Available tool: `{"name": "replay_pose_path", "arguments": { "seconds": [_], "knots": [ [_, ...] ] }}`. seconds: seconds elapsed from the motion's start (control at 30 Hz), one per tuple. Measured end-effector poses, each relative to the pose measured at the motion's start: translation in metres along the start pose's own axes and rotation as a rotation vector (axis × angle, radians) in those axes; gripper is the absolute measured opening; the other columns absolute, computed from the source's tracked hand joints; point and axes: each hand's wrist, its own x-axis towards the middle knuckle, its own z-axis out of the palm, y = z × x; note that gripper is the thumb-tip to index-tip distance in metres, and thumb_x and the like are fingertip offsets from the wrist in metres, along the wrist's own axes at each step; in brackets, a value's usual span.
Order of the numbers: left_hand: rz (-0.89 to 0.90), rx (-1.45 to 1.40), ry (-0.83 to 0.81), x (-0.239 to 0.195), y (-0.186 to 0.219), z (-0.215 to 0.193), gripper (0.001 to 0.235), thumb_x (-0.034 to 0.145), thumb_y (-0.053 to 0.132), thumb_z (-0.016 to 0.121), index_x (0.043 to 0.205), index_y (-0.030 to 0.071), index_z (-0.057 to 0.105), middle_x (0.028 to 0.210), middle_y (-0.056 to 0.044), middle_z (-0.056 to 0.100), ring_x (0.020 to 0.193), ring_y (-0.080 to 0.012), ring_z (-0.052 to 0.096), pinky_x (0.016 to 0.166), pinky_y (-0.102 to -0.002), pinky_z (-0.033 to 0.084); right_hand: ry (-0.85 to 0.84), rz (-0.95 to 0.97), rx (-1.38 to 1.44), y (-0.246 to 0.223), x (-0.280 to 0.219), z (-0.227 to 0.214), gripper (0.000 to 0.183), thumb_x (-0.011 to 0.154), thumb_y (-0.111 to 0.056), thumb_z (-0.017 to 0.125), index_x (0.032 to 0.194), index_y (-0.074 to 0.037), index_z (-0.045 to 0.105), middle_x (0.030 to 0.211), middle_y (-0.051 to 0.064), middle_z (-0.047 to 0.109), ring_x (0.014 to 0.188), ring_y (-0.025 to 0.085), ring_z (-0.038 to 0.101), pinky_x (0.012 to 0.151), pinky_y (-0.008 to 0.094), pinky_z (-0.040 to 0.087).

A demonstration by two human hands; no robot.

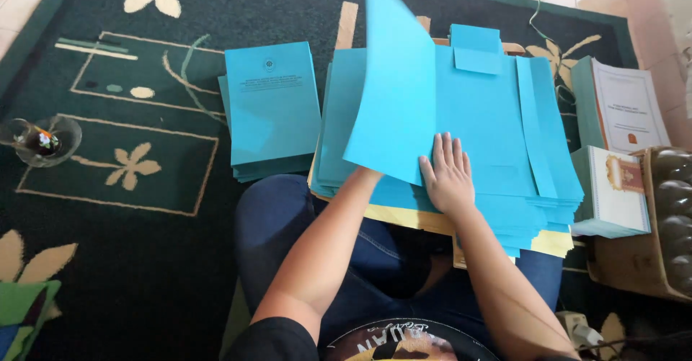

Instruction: Sorting and stacking blue paper folders on a rug.

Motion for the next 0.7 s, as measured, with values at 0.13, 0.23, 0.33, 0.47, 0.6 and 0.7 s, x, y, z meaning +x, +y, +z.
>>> {"name": "replay_pose_path", "arguments": {
  "seconds": [0.13, 0.23, 0.33, 0.47, 0.6, 0.7],
  "knots": [
    [-0.239, -1.059, 0.426, 0.003, 0.012, -0.057, 0.084, 0.095, 0.072, 0.055, 0.155, 0.014, 0.045, 0.159, -0.013, 0.044, 0.150, -0.0343, 0.039, 0.129, -0.050, 0.021, -0.070, 0.076, -0.055, 0.000, 0.009, 0.000, 0.084, 0.105, -0.071, 0.020, 0.168, -0.016, 0.009, 0.176, 0.009, 0.003, 0.162, 0.029, 0.001, 0.132, 0.047, 0.002],
    [-0.183, -1.255, 0.590, -0.001, -0.006, -0.099, 0.077, 0.101, 0.066, 0.049, 0.153, 0.010, 0.049, 0.156, -0.017, 0.048, 0.148, -0.0331, 0.042, 0.128, -0.044, 0.025, -0.075, 0.075, -0.073, 0.002, 0.013, 0.003, 0.090, 0.104, -0.073, 0.022, 0.168, -0.012, 0.009, 0.176, 0.011, 0.003, 0.162, 0.031, 0.001, 0.132, 0.048, 0.003],
    [-0.144, -0.507, 0.733, -0.008, -0.010, -0.122, 0.054, 0.109, 0.047, 0.043, 0.148, 0.011, 0.055, 0.150, -0.015, 0.057, 0.144, -0.0297, 0.048, 0.125, -0.041, 0.033, -0.055, 0.056, -0.095, -0.001, 0.008, -0.001, 0.088, 0.105, -0.069, 0.025, 0.168, -0.010, 0.010, 0.176, 0.014, 0.005, 0.162, 0.033, 0.004, 0.132, 0.050, 0.007],
    [0.144, 0.682, 0.810, 0.016, -0.027, -0.060, 0.043, 0.092, 0.011, 0.063, 0.134, 0.007, 0.062, 0.137, -0.018, 0.063, 0.131, -0.0367, 0.058, 0.110, -0.049, 0.044, -0.038, 0.038, -0.117, 0.000, 0.010, 0.004, 0.080, 0.108, -0.059, 0.022, 0.168, -0.007, 0.009, 0.175, 0.016, 0.006, 0.161, 0.035, 0.005, 0.132, 0.049, 0.008],
    [0.208, 0.767, 0.331, 0.006, -0.017, 0.021, 0.053, 0.098, 0.021, 0.058, 0.148, 0.006, 0.053, 0.160, -0.023, 0.041, 0.150, -0.0480, 0.034, 0.114, -0.066, 0.036, -0.014, 0.039, -0.090, 0.015, 0.020, 0.014, 0.077, 0.109, -0.056, 0.022, 0.168, -0.007, 0.010, 0.175, 0.016, 0.007, 0.162, 0.034, 0.006, 0.130, 0.049, 0.012],
    [0.132, 0.946, 0.108, 0.002, -0.026, 0.037, 0.059, 0.099, 0.043, 0.051, 0.150, 0.013, 0.054, 0.160, -0.021, 0.044, 0.151, -0.0429, 0.034, 0.119, -0.066, 0.028, 0.005, 0.029, -0.074, 0.042, 0.030, 0.021, 0.074, 0.110, -0.051, 0.023, 0.168, -0.007, 0.012, 0.175, 0.016, 0.009, 0.162, 0.034, 0.010, 0.129, 0.048, 0.017]
  ]
}}
